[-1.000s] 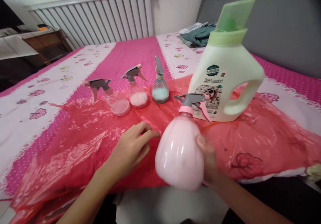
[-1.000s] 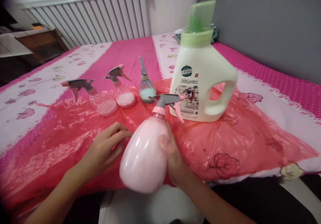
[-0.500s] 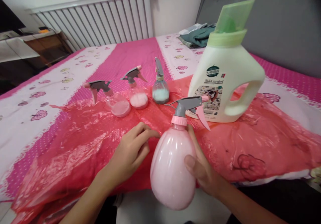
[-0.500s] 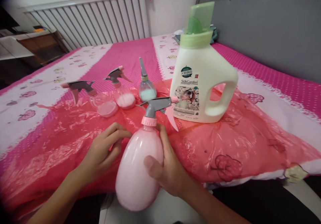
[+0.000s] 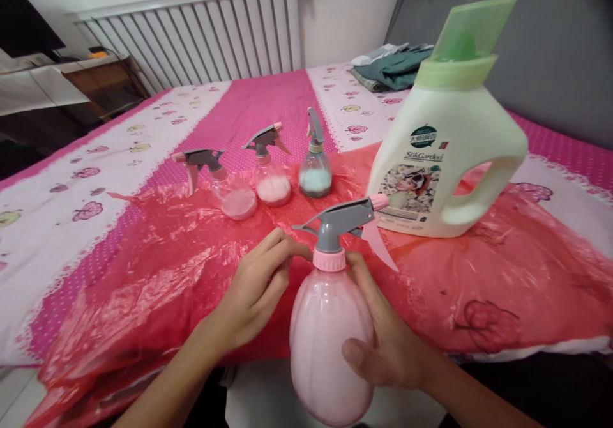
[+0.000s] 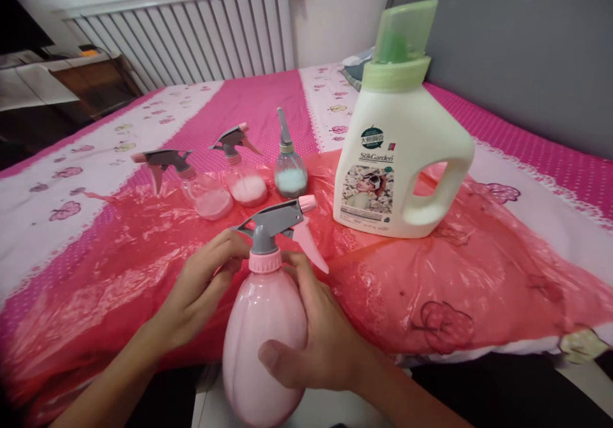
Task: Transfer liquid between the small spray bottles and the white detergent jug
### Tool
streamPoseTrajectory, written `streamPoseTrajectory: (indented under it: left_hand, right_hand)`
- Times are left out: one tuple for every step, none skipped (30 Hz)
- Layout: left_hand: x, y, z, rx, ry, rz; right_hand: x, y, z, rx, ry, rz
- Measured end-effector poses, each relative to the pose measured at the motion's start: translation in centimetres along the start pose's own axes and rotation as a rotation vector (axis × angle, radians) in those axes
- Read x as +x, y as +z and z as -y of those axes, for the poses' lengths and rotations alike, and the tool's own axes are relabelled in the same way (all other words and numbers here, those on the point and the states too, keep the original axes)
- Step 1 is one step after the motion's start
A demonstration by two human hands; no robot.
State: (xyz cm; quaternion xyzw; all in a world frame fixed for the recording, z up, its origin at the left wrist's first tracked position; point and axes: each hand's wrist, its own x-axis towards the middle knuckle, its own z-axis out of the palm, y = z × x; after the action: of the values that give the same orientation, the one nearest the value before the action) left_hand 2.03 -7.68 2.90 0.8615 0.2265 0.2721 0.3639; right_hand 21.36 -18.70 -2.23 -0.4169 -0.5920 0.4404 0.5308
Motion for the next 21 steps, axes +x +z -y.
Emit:
streamPoseTrajectory:
  left_hand:
    - [0.0,0.1,0.0,-0.086,-0.017,-0.007]
    - [-0.1,0.2,0.0,-0.185,-0.031,-0.016]
    - [-0.1,0.5,0.1,-0.282,-0.045,-0.021]
    - [-0.2,0.7,0.1,-0.361,-0.059,-0.023]
    - [-0.4,1.1,0.1,-0.421,-0.073,-0.023]
    - [-0.5,1.4,0.1,-0.464,-0.090,-0.025]
    - [-0.7,1.8,0.0,-0.505,-0.112,-0.023]
    - [-0.9,2.1,-0.1,-0.551,-0.140,-0.016]
    - [-1.1,2.3,-0.2,-0.605,-0.164,-0.011]
    - [-1.2,2.5,-0.3,-0.660,-0.182,-0.016]
    - [-1.3,2.5,-0.5,-0.706,-0.190,-0.037]
    - [-1.3,2.3,-0.7,-0.734,-0.190,-0.080]
    - [-1.2,2.0,-0.9,-0.751,-0.183,-0.147]
    - [-1.0,1.6,-1.1,-0.758,-0.167,-0.236]
    - [-0.7,1.2,-1.2,-0.763,-0.146,-0.332]
    - [-0.4,0.9,-1.3,-0.763,-0.125,-0.425]
    - [-0.1,0.6,-1.4,-0.757,-0.105,-0.508]
    - [0.1,0.4,-1.4,-0.739,-0.090,-0.580]
    - [0.3,0.3,-1.4,-0.700,-0.077,-0.636]
    - [0.5,0.4,-1.3,-0.638,-0.057,-0.673]
    - [0.5,0.5,-1.2,-0.560,-0.032,-0.697]
  right_hand:
    - [0.0,0.0,0.0,0.005,-0.002,0.002]
    - [0.0,0.0,0.0,0.015,-0.001,0.005]
    - [0.1,0.0,0.1,0.033,0.007,0.015]
    - [0.2,0.0,0.1,0.057,0.018,0.024]
    - [0.3,0.1,0.2,0.085,0.027,0.038]
    - [0.4,0.2,0.3,0.112,0.035,0.056]
    - [0.5,0.3,0.4,0.134,0.037,0.079]
    - [0.6,0.3,0.5,0.142,0.039,0.098]
    - [0.6,0.4,0.5,0.138,0.044,0.105]
    - [0.6,0.3,0.5,0.131,0.059,0.097]
    - [0.6,0.2,0.4,0.132,0.078,0.075]
    - [0.5,0.1,0.3,0.146,0.098,0.048]
    - [0.3,-0.1,0.3,0.167,0.117,0.019]
    - [0.2,-0.3,0.3,0.191,0.130,-0.004]
    - [0.1,-0.4,0.3,0.211,0.129,-0.016]
    - [0.0,-0.6,0.4,0.214,0.110,-0.031]
    - [0.0,-0.6,0.5,0.199,0.078,-0.055]
    - [0.0,-0.6,0.6,0.166,0.046,-0.094]
    - [0.1,-0.5,0.6,0.124,0.020,-0.145]
    - [0.2,-0.4,0.7,0.072,0.008,-0.198]
    - [0.3,-0.3,0.7,0.013,0.011,-0.256]
